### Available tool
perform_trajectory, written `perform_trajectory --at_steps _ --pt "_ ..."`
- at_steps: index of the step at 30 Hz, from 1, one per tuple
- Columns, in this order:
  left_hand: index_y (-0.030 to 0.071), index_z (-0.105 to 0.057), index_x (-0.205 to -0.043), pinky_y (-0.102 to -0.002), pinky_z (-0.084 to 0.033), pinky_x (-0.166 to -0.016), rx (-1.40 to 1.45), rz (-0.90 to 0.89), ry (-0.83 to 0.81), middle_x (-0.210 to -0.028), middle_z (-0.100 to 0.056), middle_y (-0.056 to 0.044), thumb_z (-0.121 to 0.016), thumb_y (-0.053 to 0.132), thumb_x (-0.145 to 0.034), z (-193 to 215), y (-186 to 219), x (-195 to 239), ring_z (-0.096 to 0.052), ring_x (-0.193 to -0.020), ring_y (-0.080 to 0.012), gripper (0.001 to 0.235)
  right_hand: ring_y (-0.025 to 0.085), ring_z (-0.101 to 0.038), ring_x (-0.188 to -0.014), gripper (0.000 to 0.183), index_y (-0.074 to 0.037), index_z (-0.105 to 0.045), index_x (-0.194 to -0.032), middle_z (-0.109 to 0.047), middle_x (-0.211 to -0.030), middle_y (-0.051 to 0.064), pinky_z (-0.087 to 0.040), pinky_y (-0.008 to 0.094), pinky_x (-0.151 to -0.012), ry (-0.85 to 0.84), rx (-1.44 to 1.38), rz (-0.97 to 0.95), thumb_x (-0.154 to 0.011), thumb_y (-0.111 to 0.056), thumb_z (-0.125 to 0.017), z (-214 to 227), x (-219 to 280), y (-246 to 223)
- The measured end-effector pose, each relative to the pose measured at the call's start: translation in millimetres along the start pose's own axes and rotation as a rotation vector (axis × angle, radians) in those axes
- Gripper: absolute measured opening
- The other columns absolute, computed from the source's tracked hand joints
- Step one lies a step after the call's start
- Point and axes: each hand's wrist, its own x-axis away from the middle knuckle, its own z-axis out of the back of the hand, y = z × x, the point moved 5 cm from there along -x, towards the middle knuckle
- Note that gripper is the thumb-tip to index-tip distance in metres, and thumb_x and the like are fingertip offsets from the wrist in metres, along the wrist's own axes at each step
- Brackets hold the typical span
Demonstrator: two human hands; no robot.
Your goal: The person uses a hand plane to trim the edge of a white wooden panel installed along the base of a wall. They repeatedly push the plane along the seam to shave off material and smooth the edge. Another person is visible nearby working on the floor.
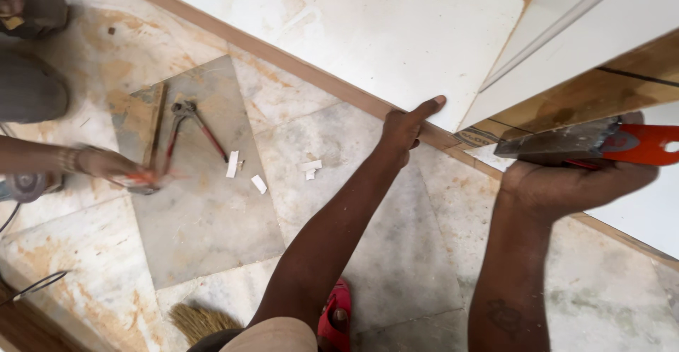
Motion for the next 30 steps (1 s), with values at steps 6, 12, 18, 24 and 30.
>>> perform_trajectory --at_steps 6,12,18,24,30 --pt "0.003 -0.066 -0.081 -0.029 -0.036 -0.048 -0.126 0.096 -0.029 -0.063 -0.054 -0.003 -0.084 0.055 -0.062 3.2 -1.3 -5.7 -0.046 -0.056 -0.0131 0.059 0.018 -0.059 -0.118 0.050 -0.009 -0.055 -0.126 -0.058 -0.122 0.005 -0.054 0.038 -0.108 0.188 -0.104 -0.167 -0.103 -0.051 -0.042 12.0 24.3 38.9" --pt "0.000 -0.066 -0.080 -0.030 -0.036 -0.048 -0.161 0.085 -0.034 -0.063 -0.051 -0.005 -0.083 0.058 -0.064 4.9 -5.1 -6.7 -0.046 -0.057 -0.0149 0.063 0.014 -0.060 -0.109 0.043 -0.010 -0.055 -0.118 -0.058 -0.114 0.003 -0.055 0.035 -0.099 0.254 -0.070 -0.282 -0.102 -0.047 -0.041 44.8 46.4 80.4" --pt "-0.001 -0.068 -0.083 -0.031 -0.033 -0.044 -0.155 0.067 -0.034 -0.064 -0.055 -0.006 -0.084 0.057 -0.063 3.8 3.1 -6.9 -0.044 -0.054 -0.0144 0.064 0.014 -0.057 -0.088 0.023 -0.013 -0.053 -0.095 -0.055 -0.093 0.001 -0.053 0.033 -0.080 0.330 -0.098 -0.418 -0.099 -0.034 -0.046 50.5 56.9 97.0" --pt "-0.005 -0.070 -0.085 -0.029 -0.029 -0.039 -0.146 0.046 -0.068 -0.060 -0.054 -0.004 -0.085 0.055 -0.066 5.5 -3.3 -11.2 -0.042 -0.047 -0.0103 0.064 0.010 -0.044 -0.062 0.017 -0.009 -0.055 -0.084 -0.045 -0.073 -0.001 -0.046 0.027 -0.063 0.410 -0.250 -0.462 -0.097 -0.020 -0.051 57.9 51.6 92.3" --pt "-0.006 -0.070 -0.084 -0.029 -0.027 -0.037 -0.096 0.002 -0.094 -0.059 -0.054 -0.005 -0.086 0.054 -0.066 6.0 -4.1 -12.3 -0.040 -0.043 -0.0099 0.065 0.011 -0.043 -0.055 0.017 -0.002 -0.060 -0.080 -0.053 -0.071 0.005 -0.044 0.024 -0.055 0.418 -0.213 -0.470 -0.091 -0.011 -0.050 49.8 38.6 75.5"
